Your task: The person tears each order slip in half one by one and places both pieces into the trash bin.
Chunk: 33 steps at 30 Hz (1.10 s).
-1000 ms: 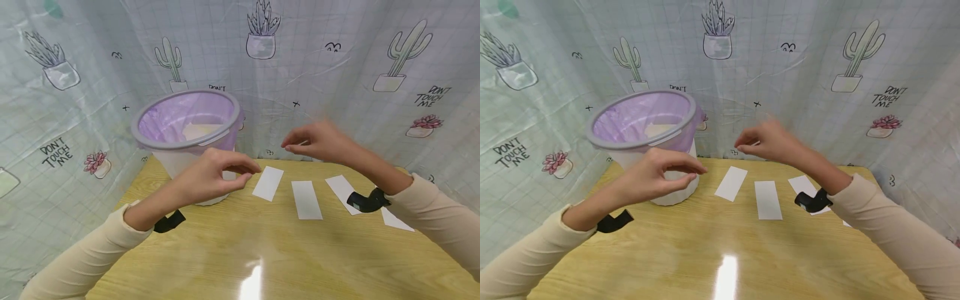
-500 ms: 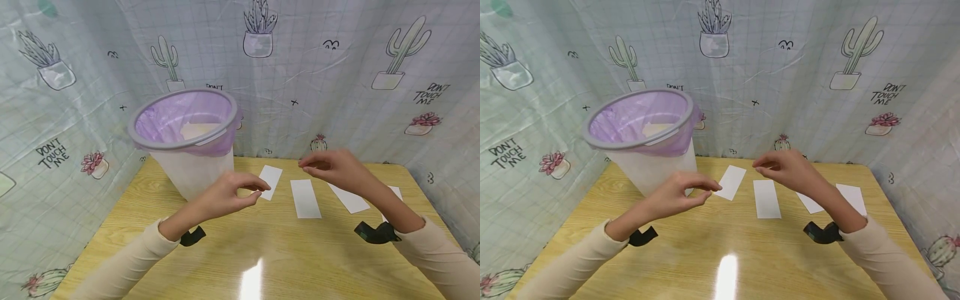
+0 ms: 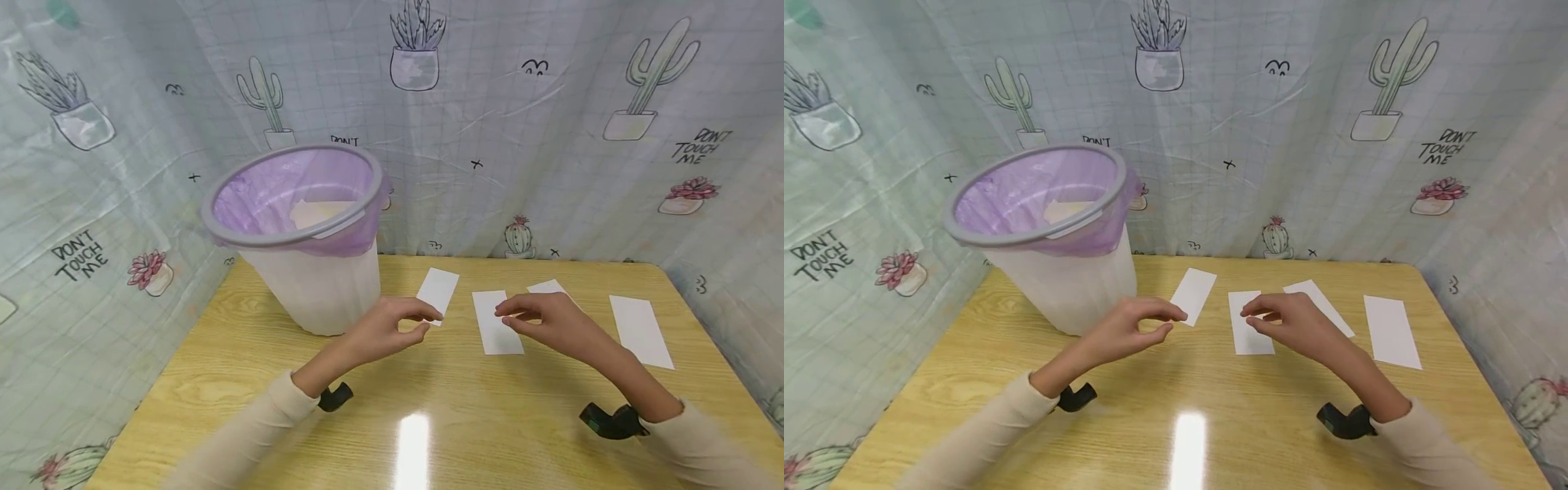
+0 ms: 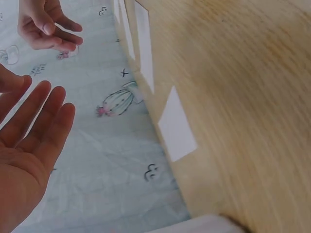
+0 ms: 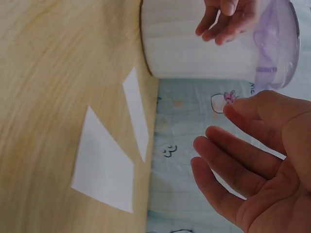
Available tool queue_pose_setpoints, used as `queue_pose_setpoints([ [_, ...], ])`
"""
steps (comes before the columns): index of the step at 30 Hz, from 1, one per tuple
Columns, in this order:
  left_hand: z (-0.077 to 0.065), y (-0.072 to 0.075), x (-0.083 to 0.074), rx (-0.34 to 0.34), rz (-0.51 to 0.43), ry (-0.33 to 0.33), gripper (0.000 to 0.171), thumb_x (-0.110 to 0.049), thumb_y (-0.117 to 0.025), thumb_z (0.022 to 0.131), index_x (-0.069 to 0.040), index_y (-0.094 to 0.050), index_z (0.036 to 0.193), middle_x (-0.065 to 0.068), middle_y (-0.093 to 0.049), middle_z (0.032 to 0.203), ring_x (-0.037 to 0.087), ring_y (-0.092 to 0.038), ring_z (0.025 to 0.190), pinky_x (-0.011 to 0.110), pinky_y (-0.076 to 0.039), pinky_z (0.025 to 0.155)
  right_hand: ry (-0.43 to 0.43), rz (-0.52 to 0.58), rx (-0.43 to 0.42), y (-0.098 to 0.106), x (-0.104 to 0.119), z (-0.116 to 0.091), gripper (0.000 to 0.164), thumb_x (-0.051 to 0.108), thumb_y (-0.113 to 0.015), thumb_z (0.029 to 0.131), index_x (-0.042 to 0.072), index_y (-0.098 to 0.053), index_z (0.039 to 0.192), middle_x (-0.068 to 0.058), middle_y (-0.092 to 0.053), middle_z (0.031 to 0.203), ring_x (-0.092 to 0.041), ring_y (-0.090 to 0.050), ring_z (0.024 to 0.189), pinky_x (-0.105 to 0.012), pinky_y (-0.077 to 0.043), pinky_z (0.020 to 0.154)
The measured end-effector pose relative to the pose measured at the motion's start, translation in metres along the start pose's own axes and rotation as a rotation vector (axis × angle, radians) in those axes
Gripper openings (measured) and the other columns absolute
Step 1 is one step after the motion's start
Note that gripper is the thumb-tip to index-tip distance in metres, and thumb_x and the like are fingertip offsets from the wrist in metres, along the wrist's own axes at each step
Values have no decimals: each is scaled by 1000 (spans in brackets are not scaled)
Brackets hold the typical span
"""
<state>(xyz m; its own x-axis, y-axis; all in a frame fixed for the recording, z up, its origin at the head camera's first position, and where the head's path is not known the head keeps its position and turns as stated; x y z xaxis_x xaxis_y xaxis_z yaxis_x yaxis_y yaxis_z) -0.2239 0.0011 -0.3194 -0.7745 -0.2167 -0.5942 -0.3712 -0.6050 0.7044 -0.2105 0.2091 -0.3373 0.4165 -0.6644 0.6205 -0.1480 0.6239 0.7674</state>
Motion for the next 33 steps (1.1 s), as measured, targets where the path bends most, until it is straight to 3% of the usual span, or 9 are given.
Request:
queue_pose_setpoints([
  [6,6,-19,32,22,25,162,22,-14,-59,92,-21,-68,111,-11,-67,109,2,-61,97,23,-49,87,-8,38,12,-23,-14,-8,18,27,-62,93,26,-67,110,6,-68,107,-17,-66,97,-31,-54,77],
  [8,9,-25,41,40,14,187,22,-15,-58,93,-21,-67,113,-9,-67,110,2,-61,98,26,-50,88,1,37,22,-30,-17,-10,19,27,-62,93,24,-68,110,5,-68,108,-19,-66,98,-35,-54,78],
  [13,21,-43,55,80,-15,162,24,-13,-56,93,-17,-66,115,-7,-66,112,8,-60,101,26,-49,89,15,64,52,-42,-22,-9,22,24,-63,93,15,-68,111,4,-68,110,-20,-66,99,-40,-53,81],
  [19,47,-69,64,133,36,111,28,-11,-57,91,-14,-64,118,-3,-64,116,16,-61,104,21,-46,90,20,32,53,-47,-26,-8,22,25,-62,93,13,-69,111,3,-68,109,-15,-66,96,-36,-54,80],
  [24,68,-91,76,194,36,126,35,-7,-60,87,-16,-62,121,-2,-63,119,13,-58,108,25,-47,90,-3,-10,64,-52,-33,-10,21,25,-61,94,13,-69,109,4,-69,107,-19,-66,98,-38,-54,80],
  [28,78,-109,88,279,40,150,43,-5,-61,85,-16,-59,126,-6,-58,125,8,-52,113,21,-43,92,-5,-37,82,-56,-39,-13,19,24,-61,94,15,-70,108,4,-69,105,-18,-66,95,-35,-54,77],
  [33,87,-121,97,345,54,171,47,-7,-66,84,-17,-57,129,-9,-55,128,9,-52,106,16,-40,89,4,-41,89,-55,-43,-16,17,20,-61,94,14,-70,107,3,-69,103,-13,-65,92,-30,-53,75],
])
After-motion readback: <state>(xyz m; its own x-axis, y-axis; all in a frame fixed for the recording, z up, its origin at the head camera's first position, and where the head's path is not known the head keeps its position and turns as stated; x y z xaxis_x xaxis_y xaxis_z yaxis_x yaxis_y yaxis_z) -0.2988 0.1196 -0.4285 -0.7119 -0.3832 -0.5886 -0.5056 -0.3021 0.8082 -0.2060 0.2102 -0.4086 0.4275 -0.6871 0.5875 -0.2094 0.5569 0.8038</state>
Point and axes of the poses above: each hand's wrist, its own z-axis towards the middle knuckle, its own y-axis out of the back of the hand, x = y × z, the point moved 9 cm from there along z, towards the middle knuckle
